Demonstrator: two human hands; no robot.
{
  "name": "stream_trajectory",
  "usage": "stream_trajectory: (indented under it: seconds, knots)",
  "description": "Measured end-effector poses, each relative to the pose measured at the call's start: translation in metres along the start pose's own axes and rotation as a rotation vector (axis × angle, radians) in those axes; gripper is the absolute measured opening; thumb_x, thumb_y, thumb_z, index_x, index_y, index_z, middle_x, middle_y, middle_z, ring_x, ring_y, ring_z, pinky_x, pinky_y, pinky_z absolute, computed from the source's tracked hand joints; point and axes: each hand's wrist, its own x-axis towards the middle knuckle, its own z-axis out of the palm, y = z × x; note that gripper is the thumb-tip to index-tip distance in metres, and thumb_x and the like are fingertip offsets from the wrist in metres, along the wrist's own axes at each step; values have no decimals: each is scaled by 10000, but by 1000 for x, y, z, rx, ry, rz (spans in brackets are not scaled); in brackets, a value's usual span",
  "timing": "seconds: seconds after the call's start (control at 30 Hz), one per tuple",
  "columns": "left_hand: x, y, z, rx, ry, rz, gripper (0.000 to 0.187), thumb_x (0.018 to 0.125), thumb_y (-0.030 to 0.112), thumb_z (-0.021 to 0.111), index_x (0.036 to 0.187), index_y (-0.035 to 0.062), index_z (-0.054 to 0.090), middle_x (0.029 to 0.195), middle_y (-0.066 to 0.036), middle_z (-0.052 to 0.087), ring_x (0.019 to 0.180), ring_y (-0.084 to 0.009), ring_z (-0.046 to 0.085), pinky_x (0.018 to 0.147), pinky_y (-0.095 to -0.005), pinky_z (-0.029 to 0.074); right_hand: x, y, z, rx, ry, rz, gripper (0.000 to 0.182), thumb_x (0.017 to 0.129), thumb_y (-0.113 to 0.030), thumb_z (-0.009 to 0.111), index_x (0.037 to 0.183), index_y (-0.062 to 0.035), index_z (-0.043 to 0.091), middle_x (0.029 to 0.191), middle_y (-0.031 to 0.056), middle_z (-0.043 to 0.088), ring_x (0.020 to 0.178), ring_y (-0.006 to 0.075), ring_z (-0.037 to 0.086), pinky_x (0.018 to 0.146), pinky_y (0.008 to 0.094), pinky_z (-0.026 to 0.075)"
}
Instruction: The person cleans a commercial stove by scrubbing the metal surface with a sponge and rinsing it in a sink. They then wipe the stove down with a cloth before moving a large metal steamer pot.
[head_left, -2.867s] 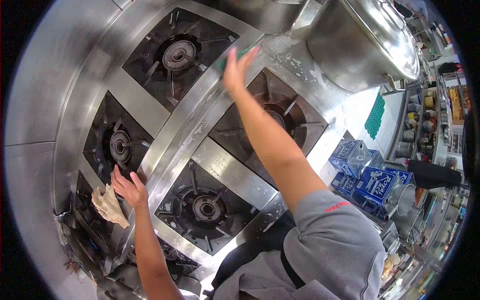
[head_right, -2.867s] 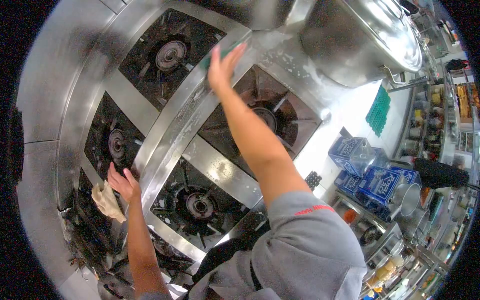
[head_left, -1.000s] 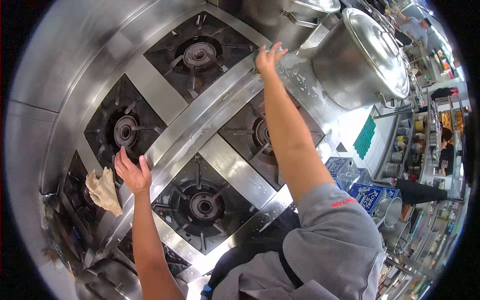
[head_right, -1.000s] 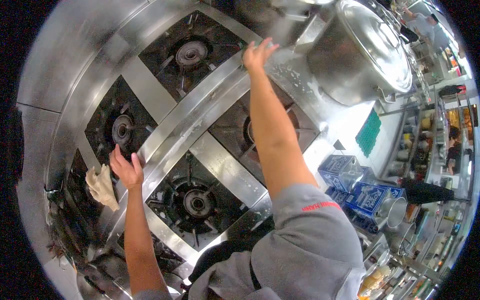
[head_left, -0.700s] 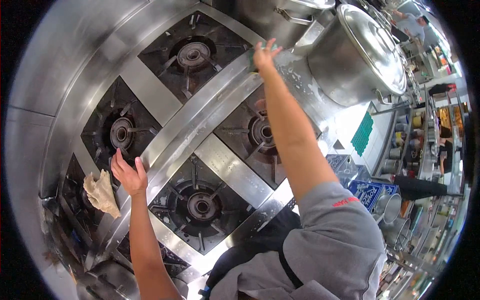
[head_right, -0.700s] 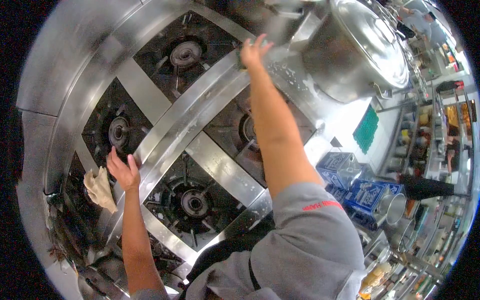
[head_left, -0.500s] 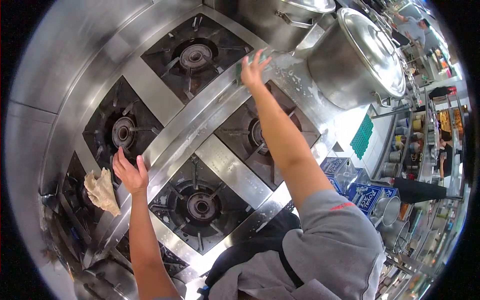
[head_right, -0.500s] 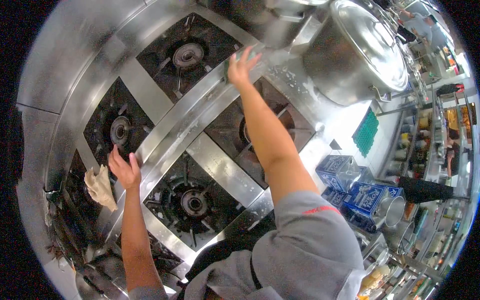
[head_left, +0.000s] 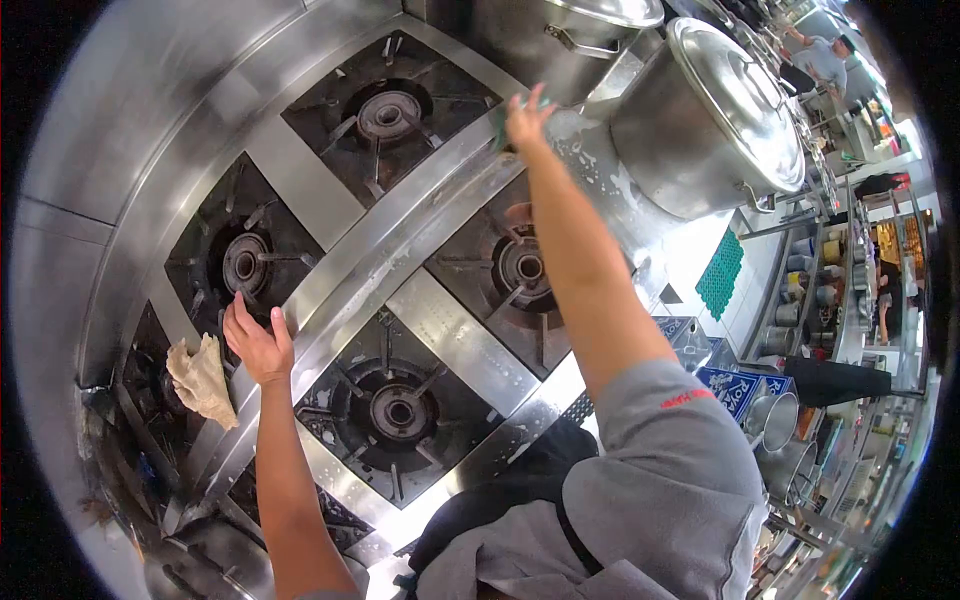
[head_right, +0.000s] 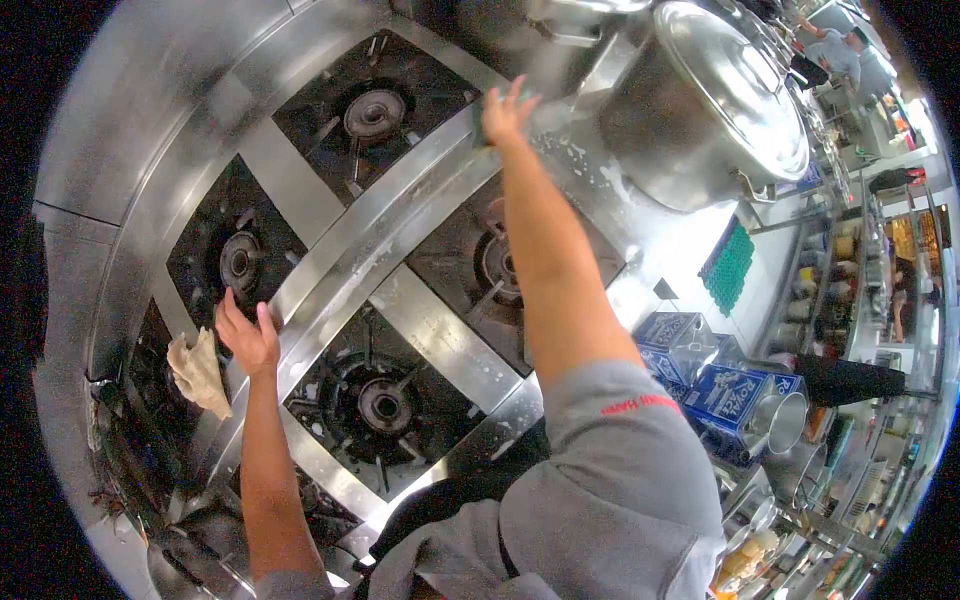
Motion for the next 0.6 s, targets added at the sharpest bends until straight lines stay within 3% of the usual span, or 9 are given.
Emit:
stream_trajectory:
  seconds: [0.07, 0.13, 0.17, 0.27, 0.37, 0.4, 0.53, 0.57, 0.6]
  knots:
    - [3, 1, 2, 10, 10, -7, 662, 923, 436, 558, 1411, 13, 412, 1341, -233, 471, 1273, -423, 411, 1082, -526, 300, 18, -5, 3, -136, -30, -70, 767, 996, -525, 400, 1586, -178, 53, 1537, 364, -216, 1454, 512, -143, 1200, 517, 16]
    - [1, 3, -4, -12, 7, 0, 662, 922, 429, 559, 1413, 12, 409, 1347, -232, 467, 1277, -422, 408, 1085, -523, 296, -31, -41, -11, 338, 102, 59, 759, 1001, -516, 391, 1585, -165, 56, 1529, 378, -214, 1454, 518, -130, 1202, 515, 19]
    - [2, 4, -4, -15, 18, -2, 662, 922, 429, 559, 1413, 12, 409, 1347, -232, 467, 1277, -422, 408, 1085, -523, 296, -45, -47, 0, 339, 105, 47, 759, 1001, -516, 391, 1585, -165, 56, 1529, 378, -214, 1454, 518, -130, 1202, 515, 19]
    - [4, 2, -2, -3, 13, 25, 638, 939, 386, 568, 1412, -13, 412, 1328, -270, 470, 1248, -447, 418, 1076, -534, 299, -82, -52, 22, 88, 16, 18, 759, 1009, -499, 398, 1584, -163, 35, 1516, 400, -207, 1455, 512, -130, 1209, 497, 37]
    - [-3, 1, -2, -13, -20, 9, 661, 918, 423, 564, 1412, 10, 413, 1342, -239, 470, 1282, -423, 405, 1087, -528, 292, 22, 43, 46, -157, 101, -182, 734, 1010, -497, 407, 1586, -190, 71, 1534, 378, -195, 1466, 498, -102, 1208, 493, 61]
    - [-1, 1, -2, -6, -9, 19, 662, 919, 426, 564, 1411, 10, 414, 1341, -239, 470, 1281, -424, 406, 1087, -529, 291, -26, -36, -5, 269, 124, 82, 697, 1022, -473, 396, 1587, -215, 81, 1562, 339, -174, 1478, 483, -55, 1206, 491, 95]
    - [0, 0, -2, 11, 11, 18, 667, 920, 439, 563, 1409, 10, 415, 1341, -239, 471, 1280, -424, 406, 1089, -530, 289, -66, -71, -9, 420, 178, 101, 663, 1034, -405, 408, 1587, -231, 88, 1587, 301, -143, 1491, 447, -20, 1208, 489, 104]
    - [2, 2, -3, 3, 10, 25, 668, 922, 443, 562, 1409, 10, 415, 1340, -239, 472, 1280, -423, 406, 1089, -531, 289, -91, -76, 17, 371, 267, 19, 671, 1036, -354, 418, 1588, -201, 70, 1588, 302, -132, 1494, 437, -27, 1211, 491, 85]
    - [2, 2, -2, 3, 15, 28, 668, 922, 443, 562, 1409, 10, 415, 1340, -239, 472, 1280, -423, 406, 1089, -531, 289, -123, -82, 45, 353, 315, -52, 730, 1034, -401, 396, 1578, -90, 21, 1591, 295, -133, 1490, 448, -13, 1211, 506, 72]
